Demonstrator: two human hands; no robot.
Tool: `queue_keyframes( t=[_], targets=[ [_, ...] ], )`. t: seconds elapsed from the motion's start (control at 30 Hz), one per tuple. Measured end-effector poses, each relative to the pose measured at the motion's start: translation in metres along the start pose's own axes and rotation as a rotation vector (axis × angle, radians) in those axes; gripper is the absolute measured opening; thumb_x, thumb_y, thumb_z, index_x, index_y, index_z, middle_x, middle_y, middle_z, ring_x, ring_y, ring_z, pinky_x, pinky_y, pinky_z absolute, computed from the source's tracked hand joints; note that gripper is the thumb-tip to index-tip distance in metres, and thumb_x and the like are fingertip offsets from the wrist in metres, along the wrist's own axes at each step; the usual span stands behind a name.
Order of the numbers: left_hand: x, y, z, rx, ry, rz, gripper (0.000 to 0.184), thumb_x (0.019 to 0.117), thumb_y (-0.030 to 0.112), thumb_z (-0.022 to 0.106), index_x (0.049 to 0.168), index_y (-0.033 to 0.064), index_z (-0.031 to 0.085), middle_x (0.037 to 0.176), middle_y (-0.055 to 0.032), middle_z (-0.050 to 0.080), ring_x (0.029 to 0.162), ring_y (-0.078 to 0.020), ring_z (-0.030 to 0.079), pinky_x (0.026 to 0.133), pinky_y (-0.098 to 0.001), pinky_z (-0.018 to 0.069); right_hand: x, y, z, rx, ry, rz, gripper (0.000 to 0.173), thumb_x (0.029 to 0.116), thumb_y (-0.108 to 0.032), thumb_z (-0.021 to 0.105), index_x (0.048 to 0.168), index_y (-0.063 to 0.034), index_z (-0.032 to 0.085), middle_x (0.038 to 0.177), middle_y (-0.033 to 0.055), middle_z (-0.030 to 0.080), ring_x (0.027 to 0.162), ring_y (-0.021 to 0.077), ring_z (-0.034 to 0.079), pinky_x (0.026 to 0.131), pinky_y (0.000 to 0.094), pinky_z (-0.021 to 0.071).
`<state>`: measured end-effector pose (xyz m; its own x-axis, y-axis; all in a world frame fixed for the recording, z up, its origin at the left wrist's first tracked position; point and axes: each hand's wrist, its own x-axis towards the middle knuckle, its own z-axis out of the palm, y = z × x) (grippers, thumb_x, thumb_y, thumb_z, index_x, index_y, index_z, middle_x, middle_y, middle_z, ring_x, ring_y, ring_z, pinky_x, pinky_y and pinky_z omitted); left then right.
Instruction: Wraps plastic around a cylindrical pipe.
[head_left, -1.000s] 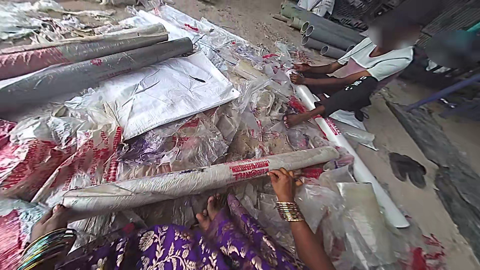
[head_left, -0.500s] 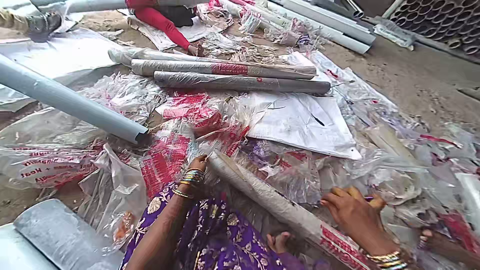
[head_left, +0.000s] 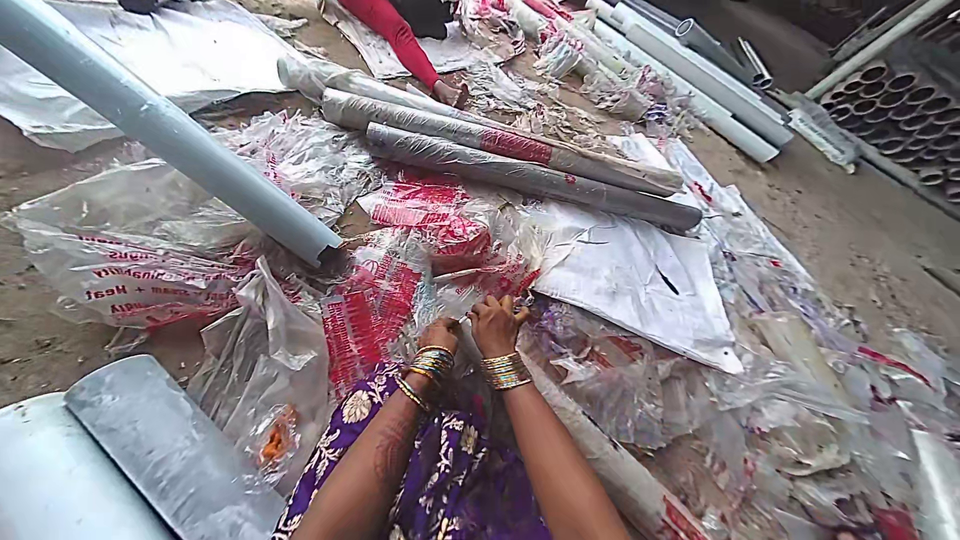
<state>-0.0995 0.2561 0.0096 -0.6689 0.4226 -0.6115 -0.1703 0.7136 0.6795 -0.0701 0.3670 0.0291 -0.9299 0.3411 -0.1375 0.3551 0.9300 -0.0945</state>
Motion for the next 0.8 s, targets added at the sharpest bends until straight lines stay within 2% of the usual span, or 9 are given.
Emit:
queue_keyframes(
  t=[0.2, 0.4, 0.7, 0.8],
  targets=[
    [0.007, 0.002, -0.002, 0.033, -0.007, -0.042, 0.038, 0.1022, 0.007, 0.049, 0.137, 0.008, 0.064, 0.145, -0.0176, 0.059, 0.14, -0.035, 0.052, 0.116, -0.0551, 0.038, 0.004, 0.004, 0.012, -0.069, 0.049, -0.032, 0.024, 0.0976, -0.026, 0.065, 0.104, -0.0081, 0.08, 0.123, 0.0139, 0.072, 0.129, 0.044, 0.056, 0.107, 0.074, 0.0273],
    [0.008, -0.001, -0.003, 0.034, -0.021, -0.027, 0.038, 0.102, 0.007, 0.05, 0.137, 0.0078, 0.063, 0.146, -0.0178, 0.059, 0.139, -0.0347, 0.052, 0.116, -0.0548, 0.0381, -0.001, 0.013, 0.025, -0.071, 0.181, -0.155, 0.019, 0.0943, -0.018, 0.067, 0.092, -0.0038, 0.08, 0.114, 0.0135, 0.075, 0.12, 0.0447, 0.062, 0.102, 0.0756, 0.0297],
    [0.003, 0.001, -0.001, 0.065, -0.044, -0.022, 0.039, 0.1036, 0.009, 0.049, 0.14, 0.0071, 0.061, 0.149, -0.018, 0.056, 0.142, -0.0345, 0.049, 0.117, -0.0548, 0.0357, -0.023, 0.05, 0.01, -0.096, 0.035, -0.093, 0.021, 0.0963, -0.017, 0.064, 0.095, -0.0042, 0.08, 0.118, 0.0122, 0.074, 0.129, 0.0437, 0.057, 0.106, 0.0755, 0.0252],
    [0.002, 0.001, -0.002, 0.07, -0.039, -0.021, 0.039, 0.1036, 0.008, 0.048, 0.14, 0.006, 0.06, 0.149, -0.0186, 0.055, 0.143, -0.0343, 0.048, 0.118, -0.054, 0.035, -0.028, 0.061, 0.01, -0.101, 0.014, -0.075, 0.021, 0.0964, -0.019, 0.064, 0.095, -0.0048, 0.079, 0.117, 0.0122, 0.074, 0.127, 0.0438, 0.057, 0.105, 0.0756, 0.0254]
  ],
)
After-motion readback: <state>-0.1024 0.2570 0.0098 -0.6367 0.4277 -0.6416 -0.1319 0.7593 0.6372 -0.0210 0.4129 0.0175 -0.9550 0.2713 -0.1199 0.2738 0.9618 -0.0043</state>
